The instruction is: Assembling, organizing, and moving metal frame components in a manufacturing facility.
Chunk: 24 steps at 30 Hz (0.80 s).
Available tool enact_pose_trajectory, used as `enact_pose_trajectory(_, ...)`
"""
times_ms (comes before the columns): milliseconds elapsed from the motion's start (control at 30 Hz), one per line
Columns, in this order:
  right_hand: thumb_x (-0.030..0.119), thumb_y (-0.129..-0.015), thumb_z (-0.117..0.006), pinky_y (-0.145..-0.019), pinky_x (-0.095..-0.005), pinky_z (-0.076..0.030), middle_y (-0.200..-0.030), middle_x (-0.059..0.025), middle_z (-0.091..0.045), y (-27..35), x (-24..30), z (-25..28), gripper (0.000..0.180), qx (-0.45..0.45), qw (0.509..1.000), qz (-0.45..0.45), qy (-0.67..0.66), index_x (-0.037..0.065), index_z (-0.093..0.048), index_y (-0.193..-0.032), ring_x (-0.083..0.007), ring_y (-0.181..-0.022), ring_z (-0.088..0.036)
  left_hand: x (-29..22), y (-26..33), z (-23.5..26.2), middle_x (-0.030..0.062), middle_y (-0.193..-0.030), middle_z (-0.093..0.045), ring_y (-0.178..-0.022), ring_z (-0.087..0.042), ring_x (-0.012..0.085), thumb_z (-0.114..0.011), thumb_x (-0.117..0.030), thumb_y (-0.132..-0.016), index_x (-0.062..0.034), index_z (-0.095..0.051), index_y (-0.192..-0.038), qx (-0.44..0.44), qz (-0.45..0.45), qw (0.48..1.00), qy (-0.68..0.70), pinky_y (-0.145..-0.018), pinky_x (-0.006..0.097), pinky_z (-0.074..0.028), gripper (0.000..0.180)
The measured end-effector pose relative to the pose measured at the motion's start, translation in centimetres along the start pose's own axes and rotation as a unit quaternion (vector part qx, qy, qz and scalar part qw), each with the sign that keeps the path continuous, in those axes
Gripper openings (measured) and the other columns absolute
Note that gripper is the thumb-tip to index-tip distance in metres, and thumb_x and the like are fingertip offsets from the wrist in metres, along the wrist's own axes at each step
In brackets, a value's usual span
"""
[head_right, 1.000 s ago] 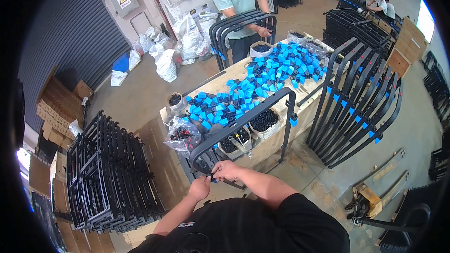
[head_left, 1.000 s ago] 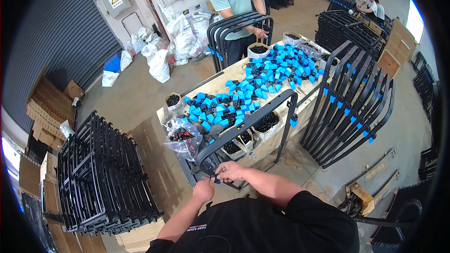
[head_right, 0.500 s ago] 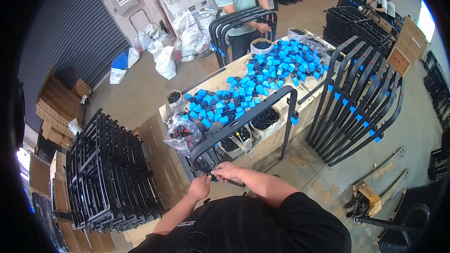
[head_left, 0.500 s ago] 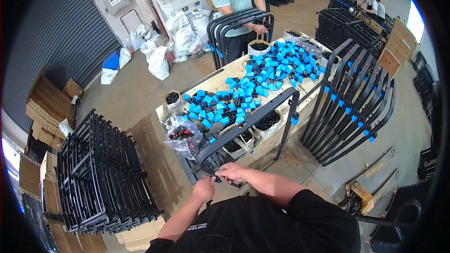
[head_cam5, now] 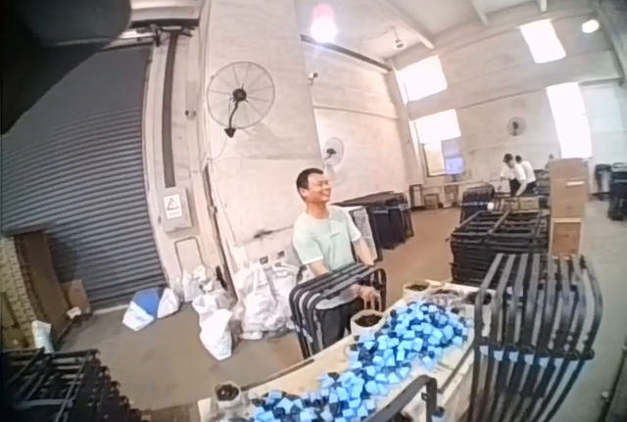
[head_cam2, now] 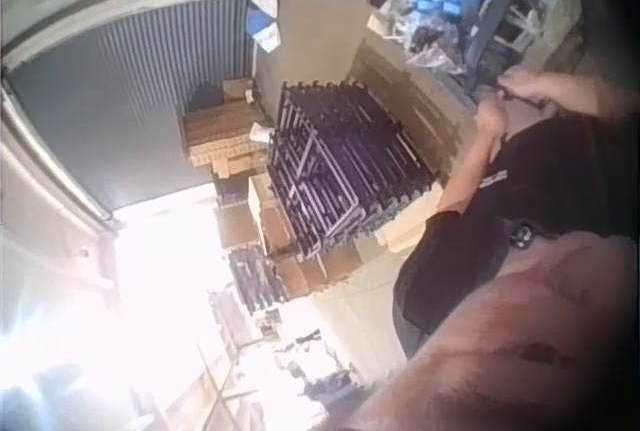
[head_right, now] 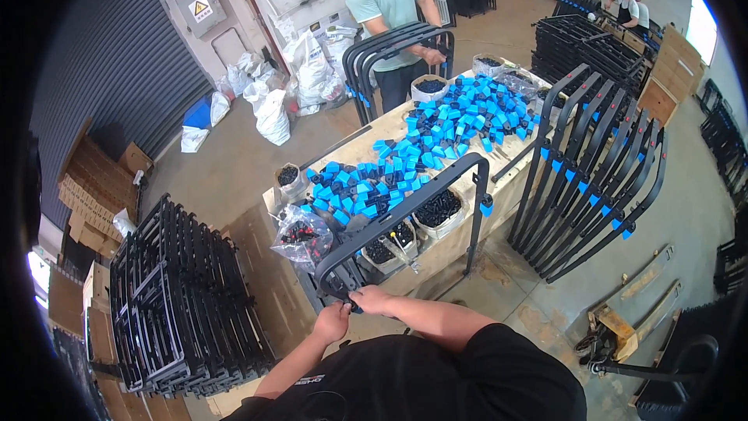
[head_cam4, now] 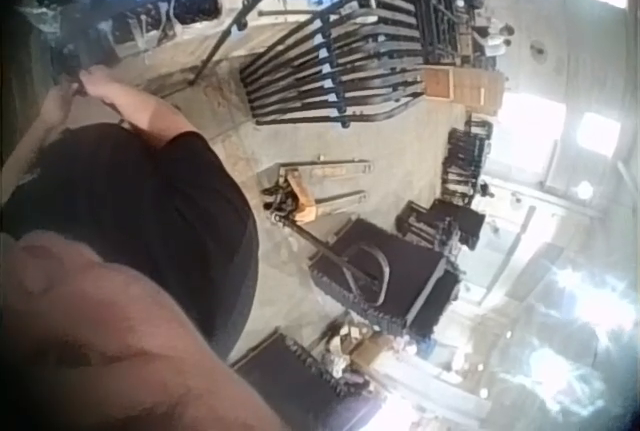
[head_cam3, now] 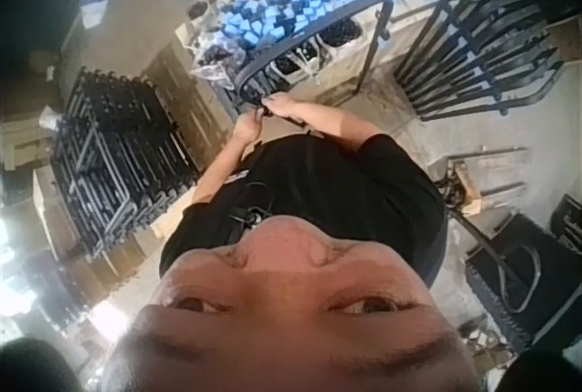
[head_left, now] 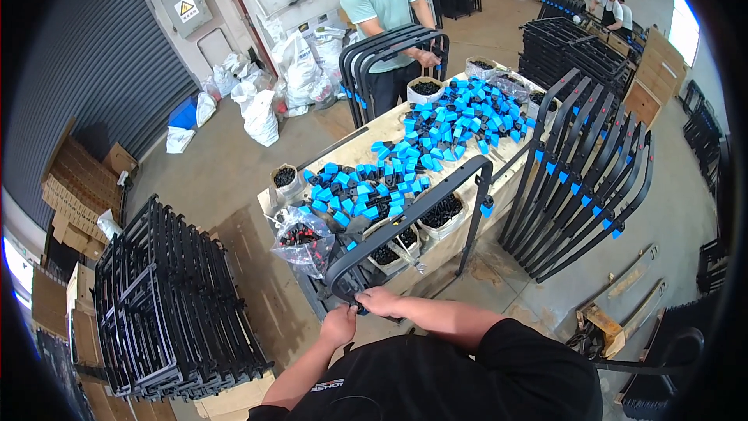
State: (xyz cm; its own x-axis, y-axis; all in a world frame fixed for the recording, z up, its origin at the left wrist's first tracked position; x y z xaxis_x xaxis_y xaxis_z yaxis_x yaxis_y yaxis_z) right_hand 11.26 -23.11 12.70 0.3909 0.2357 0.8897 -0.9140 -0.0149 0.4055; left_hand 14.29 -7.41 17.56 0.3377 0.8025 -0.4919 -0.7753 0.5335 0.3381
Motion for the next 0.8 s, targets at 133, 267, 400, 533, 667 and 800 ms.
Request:
enact_pose_trajectory(133, 0.043, -0.101, -0.053, -0.058, -0.0390, -0.045, -0.082, -0.0105, -0.064, 0.4, 0.6, 0.2, 0.044, 0.009, 1.000, 0.004, -0.010, 0.003, -0.067, -0.109, -0.0204, -0.068, -0.059, -0.9, 1.0, 0.8, 0.0308, -0.102, -0.067, -0.100, -0.064, 0.0482, -0.048, -0.036, -0.103, 0.0019, -0.064, -0.102, -0.021, 0.027, 0.999, -0.003, -0.088, 0.055, -0.050, 0.041)
enact_pose_trajectory(267, 0.041, -0.101, -0.054, -0.066, -0.0403, -0.050, -0.092, -0.0140, -0.069, 0.4, 0.2, 0.0, 0.042, 0.004, 1.000, 0.008, -0.002, 0.003, -0.066, -0.116, -0.0234, -0.078, -0.064, -1.4, 1.0, 0.9, 0.0275, -0.103, -0.069, -0.100, -0.065, 0.0460, -0.051, -0.034, -0.101, 0.0010, -0.068, -0.098, -0.066, 0.003, 0.997, -0.028, -0.088, 0.053, -0.051, 0.039)
enact_pose_trajectory(400, 0.047, -0.101, -0.048, -0.083, -0.0431, -0.053, -0.104, -0.0181, -0.072, 0.0, -0.1, 0.5, 0.050, -0.006, 0.999, -0.001, 0.042, 0.005, -0.072, -0.113, -0.0314, -0.093, -0.069, -0.2, -1.0, -0.2, 0.0243, -0.096, -0.070, -0.091, -0.066, 0.0433, -0.050, -0.032, -0.101, -0.0021, -0.070, -0.099, -0.035, -0.108, 0.986, -0.121, -0.083, 0.051, -0.053, 0.036)
enact_pose_trajectory(533, 0.046, -0.099, -0.051, -0.078, -0.0437, -0.054, -0.092, -0.0152, -0.074, -4.1, -2.6, -3.1, 0.050, -0.075, 0.997, -0.010, 0.007, 0.003, -0.076, -0.098, -0.0281, -0.084, -0.069, 1.3, -0.9, -0.4, 0.0243, -0.089, -0.069, -0.089, -0.066, 0.0451, -0.047, -0.034, -0.102, -0.0039, -0.070, -0.099, -0.074, -0.157, 0.981, -0.086, -0.078, 0.055, -0.053, 0.038)
enact_pose_trajectory(667, 0.048, -0.097, -0.052, -0.083, -0.0470, -0.055, -0.099, -0.0227, -0.072, -2.9, -1.3, -2.6, 0.054, -0.089, 0.992, -0.064, 0.055, -0.001, -0.073, -0.102, -0.0372, -0.092, -0.070, 2.0, -0.4, -1.1, 0.0231, -0.093, -0.069, -0.079, -0.065, 0.0422, -0.067, -0.040, -0.093, -0.0012, -0.070, -0.095, -0.081, -0.174, 0.971, -0.143, -0.068, 0.049, -0.051, 0.039)
enact_pose_trajectory(800, 0.034, -0.097, -0.051, -0.077, -0.0479, -0.053, -0.095, -0.0224, -0.069, -1.6, -0.9, -1.4, 0.040, -0.130, 0.972, 0.077, 0.181, 0.000, -0.073, -0.098, -0.0374, -0.085, -0.065, 1.5, -2.3, -2.1, 0.0240, -0.096, -0.068, -0.082, -0.065, 0.0439, -0.050, -0.034, -0.102, -0.0021, -0.067, -0.103, -0.042, -0.214, 0.965, -0.143, -0.069, 0.051, -0.051, 0.036)
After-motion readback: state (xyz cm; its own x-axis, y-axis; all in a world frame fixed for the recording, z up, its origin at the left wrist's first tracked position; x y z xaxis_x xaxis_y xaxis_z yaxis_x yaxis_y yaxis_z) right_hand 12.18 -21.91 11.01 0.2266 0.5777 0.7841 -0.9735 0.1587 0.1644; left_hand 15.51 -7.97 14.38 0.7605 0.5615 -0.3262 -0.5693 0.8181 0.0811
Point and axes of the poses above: each hand's wrist, its own y-axis away from the middle knuckle, its own z-axis out of the back of the hand, x = y × z, the point moved 4 cm from there along -y, towards the middle knuckle
